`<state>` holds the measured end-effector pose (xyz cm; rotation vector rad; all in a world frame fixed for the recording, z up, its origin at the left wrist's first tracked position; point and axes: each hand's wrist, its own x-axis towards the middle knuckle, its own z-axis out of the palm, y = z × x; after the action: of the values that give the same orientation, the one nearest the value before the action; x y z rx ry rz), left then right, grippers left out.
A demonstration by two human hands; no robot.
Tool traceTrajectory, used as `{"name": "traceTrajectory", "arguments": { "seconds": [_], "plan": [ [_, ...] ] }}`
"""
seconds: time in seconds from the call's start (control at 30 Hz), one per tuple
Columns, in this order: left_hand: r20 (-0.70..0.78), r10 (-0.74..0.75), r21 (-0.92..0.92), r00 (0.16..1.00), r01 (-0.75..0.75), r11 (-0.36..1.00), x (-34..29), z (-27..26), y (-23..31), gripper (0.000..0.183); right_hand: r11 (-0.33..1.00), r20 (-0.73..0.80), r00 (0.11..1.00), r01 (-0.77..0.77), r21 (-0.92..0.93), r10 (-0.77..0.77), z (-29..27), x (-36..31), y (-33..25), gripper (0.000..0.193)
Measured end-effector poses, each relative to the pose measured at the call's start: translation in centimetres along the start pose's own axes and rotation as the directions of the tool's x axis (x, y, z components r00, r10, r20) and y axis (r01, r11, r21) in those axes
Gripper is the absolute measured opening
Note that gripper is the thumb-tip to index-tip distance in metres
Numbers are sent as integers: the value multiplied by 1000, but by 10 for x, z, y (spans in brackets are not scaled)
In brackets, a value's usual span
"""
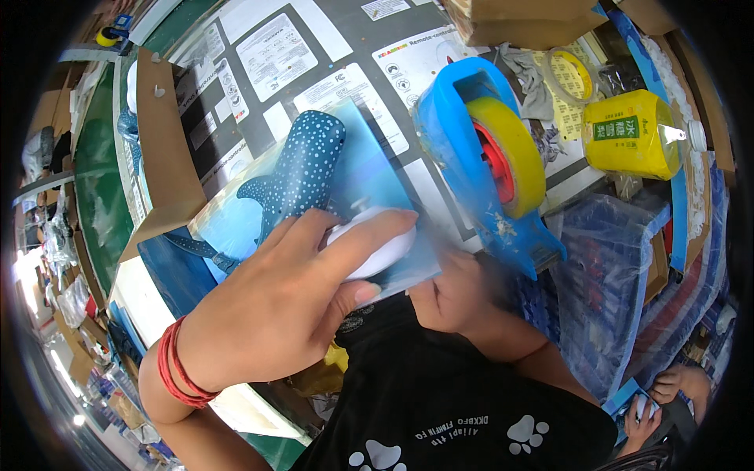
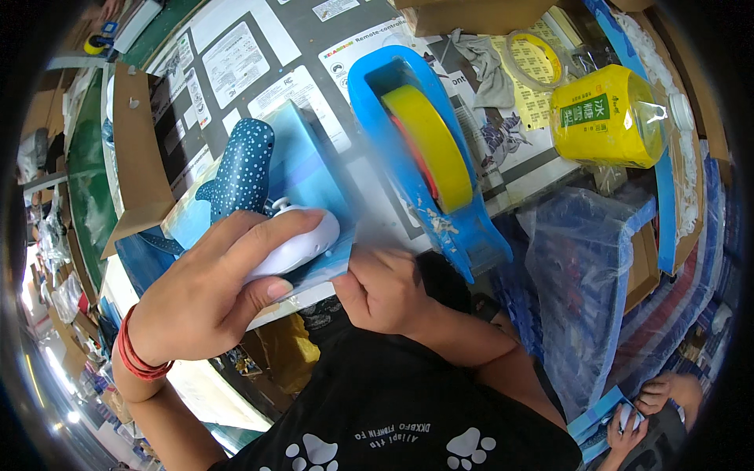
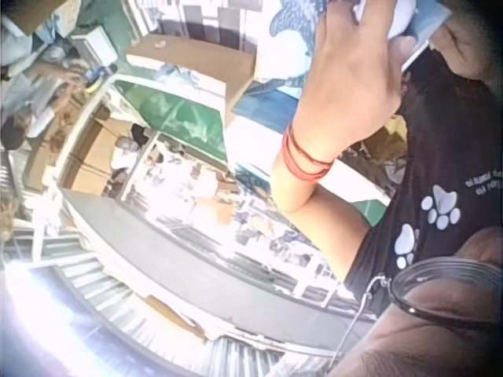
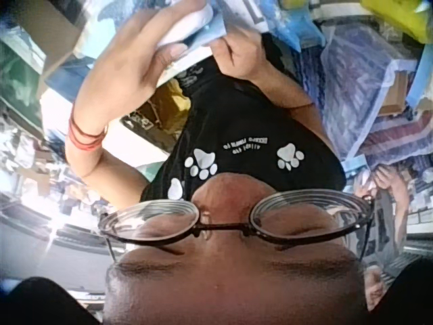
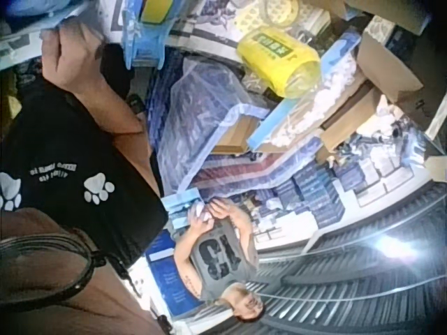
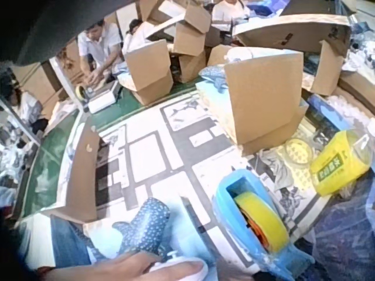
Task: The person repeatedly places a blue whale-shaped toy into a clear plastic bag, then into a small cardboard box, and seals the box with tape. The process is repeated multiple times with new items.
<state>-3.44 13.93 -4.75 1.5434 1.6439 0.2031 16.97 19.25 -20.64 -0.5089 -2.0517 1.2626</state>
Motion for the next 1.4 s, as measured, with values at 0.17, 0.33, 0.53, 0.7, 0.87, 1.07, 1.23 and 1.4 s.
{"name": "traceTrajectory", "arguments": {
  "seconds": [0.17,0.33,0.53,0.7,0.87,1.07,1.23,1.4],
  "plan": [
    [-25,23,-17,999,-24,1000,1,5,-4,55,1000,-8,1000,0,-7,0,2,0,4,9],
    [-56,17,3,998,-17,1000,1,9,0,54,992,3,999,50,-114,-50,-2,1,3,12],
    [-69,65,12,995,-64,998,-1,8,-3,51,994,9,1000,19,-104,-18,-1,-1,-2,14],
    [-73,176,46,982,-173,984,-3,12,-12,54,989,-43,994,92,-120,-98,-2,3,-6,19],
    [-192,185,24,964,-184,983,-1,27,-13,65,717,239,889,-456,527,390,1,-7,-17,32],
    [-254,164,11,953,-167,986,3,36,-16,67,-392,630,676,-499,773,382,17,-21,-25,47],
    [-331,121,-12,936,-133,991,3,45,-9,68,607,-228,758,-264,750,611,34,-15,-40,16],
    [-376,139,2,916,-150,989,2,52,-7,66,983,-326,928,-171,60,181,15,-21,-20,25]
  ]
}}
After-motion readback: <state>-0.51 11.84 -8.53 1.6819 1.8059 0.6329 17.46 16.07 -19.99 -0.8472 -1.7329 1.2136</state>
